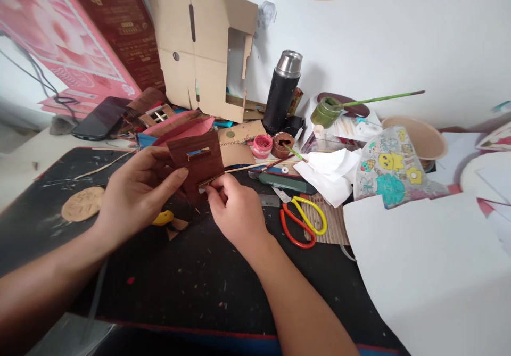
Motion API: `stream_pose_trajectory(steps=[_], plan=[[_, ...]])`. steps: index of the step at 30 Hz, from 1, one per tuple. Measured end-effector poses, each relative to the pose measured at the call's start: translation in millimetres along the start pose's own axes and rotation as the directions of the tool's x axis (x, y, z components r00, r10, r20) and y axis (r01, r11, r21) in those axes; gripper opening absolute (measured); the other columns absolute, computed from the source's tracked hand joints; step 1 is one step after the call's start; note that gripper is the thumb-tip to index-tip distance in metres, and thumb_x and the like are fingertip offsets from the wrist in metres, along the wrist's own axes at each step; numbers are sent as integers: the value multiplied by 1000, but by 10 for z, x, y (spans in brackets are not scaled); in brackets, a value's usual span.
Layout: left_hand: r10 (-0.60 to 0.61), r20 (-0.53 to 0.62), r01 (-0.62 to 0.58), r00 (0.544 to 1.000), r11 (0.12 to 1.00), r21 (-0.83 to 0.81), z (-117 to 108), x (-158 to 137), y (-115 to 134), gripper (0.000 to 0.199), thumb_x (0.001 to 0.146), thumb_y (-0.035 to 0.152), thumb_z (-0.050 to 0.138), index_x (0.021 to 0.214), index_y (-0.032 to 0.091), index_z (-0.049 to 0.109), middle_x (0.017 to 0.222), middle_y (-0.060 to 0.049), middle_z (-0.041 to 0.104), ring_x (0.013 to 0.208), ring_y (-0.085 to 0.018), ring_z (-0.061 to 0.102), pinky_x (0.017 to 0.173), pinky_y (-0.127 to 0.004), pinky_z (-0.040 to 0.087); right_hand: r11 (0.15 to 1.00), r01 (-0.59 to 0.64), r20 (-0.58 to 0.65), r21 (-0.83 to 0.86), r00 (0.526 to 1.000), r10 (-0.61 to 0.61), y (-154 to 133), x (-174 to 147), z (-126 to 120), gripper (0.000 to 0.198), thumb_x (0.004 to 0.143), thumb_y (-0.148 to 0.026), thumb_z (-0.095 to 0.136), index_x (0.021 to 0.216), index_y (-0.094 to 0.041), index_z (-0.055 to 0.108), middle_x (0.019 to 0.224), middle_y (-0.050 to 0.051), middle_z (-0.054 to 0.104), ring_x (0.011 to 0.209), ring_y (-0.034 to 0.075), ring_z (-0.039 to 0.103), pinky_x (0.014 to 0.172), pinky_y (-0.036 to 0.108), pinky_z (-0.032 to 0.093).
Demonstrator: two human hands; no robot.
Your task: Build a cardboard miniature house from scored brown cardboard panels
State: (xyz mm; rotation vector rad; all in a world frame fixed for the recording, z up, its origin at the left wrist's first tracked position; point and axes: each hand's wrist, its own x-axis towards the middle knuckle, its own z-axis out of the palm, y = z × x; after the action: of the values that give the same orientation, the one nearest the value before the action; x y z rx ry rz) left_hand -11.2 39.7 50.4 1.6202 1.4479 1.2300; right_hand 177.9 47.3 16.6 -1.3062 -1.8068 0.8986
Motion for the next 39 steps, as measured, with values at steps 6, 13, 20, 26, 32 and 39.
stream_pose_trajectory(steps=[6, 13, 20, 26, 32, 39], plan=[[-18, 1, 18, 1000, 990, -137, 14, 46, 20, 24, 93, 38, 75, 111, 25, 66, 100, -2, 78, 71, -18, 74, 63, -33, 64, 1000, 17, -17, 17, 1000, -17, -8, -8, 2, 12, 100, -29, 65, 90, -22, 68, 64, -4, 66, 54, 13, 55, 57, 27, 35], [-45, -21, 40, 999, 985, -170, 2, 76, 21, 26, 91, 40, 77, 108, 23, 67, 100, -5, 78, 68, -18, 71, 55, -31, 64, 999, 34, -39, 19, 999, -33, 2, -4, 0, 12, 99, -30, 65, 91, -22, 69, 63, -4, 63, 55, 13, 54, 58, 27, 35], [-70, -17, 66, 997, 979, -190, -8, 110, -17, 29, 90, 42, 77, 108, 22, 65, 98, -4, 77, 70, -18, 72, 54, -30, 64, 999, 48, -47, 22, 998, -47, -3, -8, -10, 13, 99, -32, 64, 92, -23, 69, 62, -5, 60, 55, 13, 53, 58, 27, 36], [-72, -16, 68, 997, 979, -193, -11, 115, -36, 31, 89, 42, 78, 108, 21, 66, 100, -5, 77, 70, -17, 70, 54, -28, 64, 998, 59, -53, 16, 997, -58, -9, -4, -6, 14, 99, -31, 63, 90, -22, 69, 63, -4, 60, 55, 13, 52, 58, 27, 35], [-71, -10, 69, 997, 984, -162, -17, 113, -25, 30, 90, 41, 77, 109, 21, 66, 98, -4, 77, 69, -17, 71, 55, -28, 64, 999, 53, -42, 2, 998, -53, -7, -4, -7, 14, 99, -31, 63, 90, -22, 69, 63, -4, 59, 56, 14, 53, 58, 27, 36], [-79, -22, 74, 997, 984, -160, -19, 122, 20, 30, 88, 41, 77, 106, 21, 64, 89, -2, 74, 67, -17, 69, 56, -28, 63, 998, 60, -60, -6, 996, -60, 1, -8, 1, 15, 99, -32, 63, 91, -22, 69, 62, -5, 58, 55, 13, 53, 58, 27, 36]])
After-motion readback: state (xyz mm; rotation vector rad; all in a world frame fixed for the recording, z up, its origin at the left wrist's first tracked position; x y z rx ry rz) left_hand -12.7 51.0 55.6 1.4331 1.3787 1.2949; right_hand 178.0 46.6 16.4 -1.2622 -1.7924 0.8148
